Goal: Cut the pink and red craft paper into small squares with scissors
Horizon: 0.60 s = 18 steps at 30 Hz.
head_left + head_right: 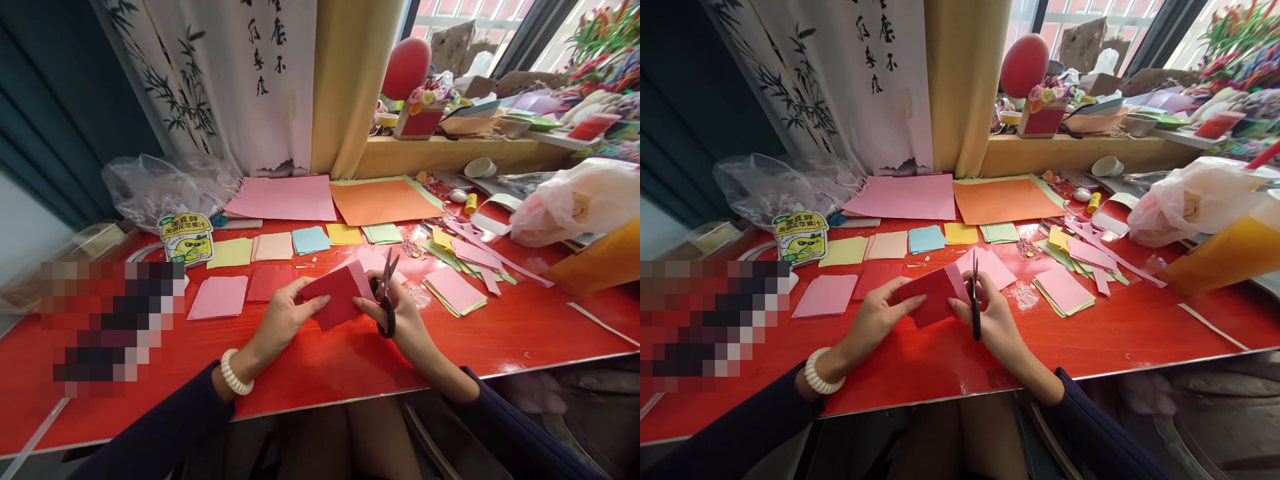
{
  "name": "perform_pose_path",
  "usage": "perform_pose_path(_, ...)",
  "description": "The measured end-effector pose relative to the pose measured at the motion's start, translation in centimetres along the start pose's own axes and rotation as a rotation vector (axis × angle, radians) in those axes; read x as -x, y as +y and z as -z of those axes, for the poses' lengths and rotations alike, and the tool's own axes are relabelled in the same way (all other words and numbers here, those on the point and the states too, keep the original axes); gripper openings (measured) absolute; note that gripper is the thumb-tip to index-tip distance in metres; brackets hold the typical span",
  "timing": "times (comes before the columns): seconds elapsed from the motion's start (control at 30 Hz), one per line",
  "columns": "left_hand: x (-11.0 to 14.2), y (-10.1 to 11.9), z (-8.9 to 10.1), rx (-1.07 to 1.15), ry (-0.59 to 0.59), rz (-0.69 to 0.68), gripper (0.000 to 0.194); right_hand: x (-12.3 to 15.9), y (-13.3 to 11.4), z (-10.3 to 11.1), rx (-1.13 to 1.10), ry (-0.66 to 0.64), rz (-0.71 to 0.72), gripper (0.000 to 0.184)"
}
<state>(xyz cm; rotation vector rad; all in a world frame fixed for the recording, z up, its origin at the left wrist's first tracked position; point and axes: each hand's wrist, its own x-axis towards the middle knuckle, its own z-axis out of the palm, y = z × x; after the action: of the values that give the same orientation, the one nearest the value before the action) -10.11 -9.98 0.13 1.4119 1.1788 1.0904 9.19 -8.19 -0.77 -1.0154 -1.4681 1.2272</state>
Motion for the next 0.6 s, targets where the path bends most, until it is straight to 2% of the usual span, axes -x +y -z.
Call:
perform_pose_path(0.13, 0.39, -0.48, 0.2, -0.575, -0.012, -0.316, 0.02, 0.38, 0.01, 0.22, 0.086, -0.04, 0.033, 0.035)
perform_pose_path(0.23, 0.35, -0.75, 0.28, -0.705, -0.094, -0.438, 0.021, 0.46, 0.15, 0.22, 0.045, -0.115, 0.039, 0.038)
perform_pose_path(0.37, 0.12, -0.67, 0.2, -0.668, -0.107, -0.416, 0.02, 0.42, 0.61, 0.12, -0.009, -0.174, 0.035, 0.039)
perform_pose_path(0.6, -0.16, -0.68, 0.47, -0.528, -0.131, -0.233, 0.028, 0.31, 0.53, 0.11, 0.038, -0.18, -0.002, 0.037)
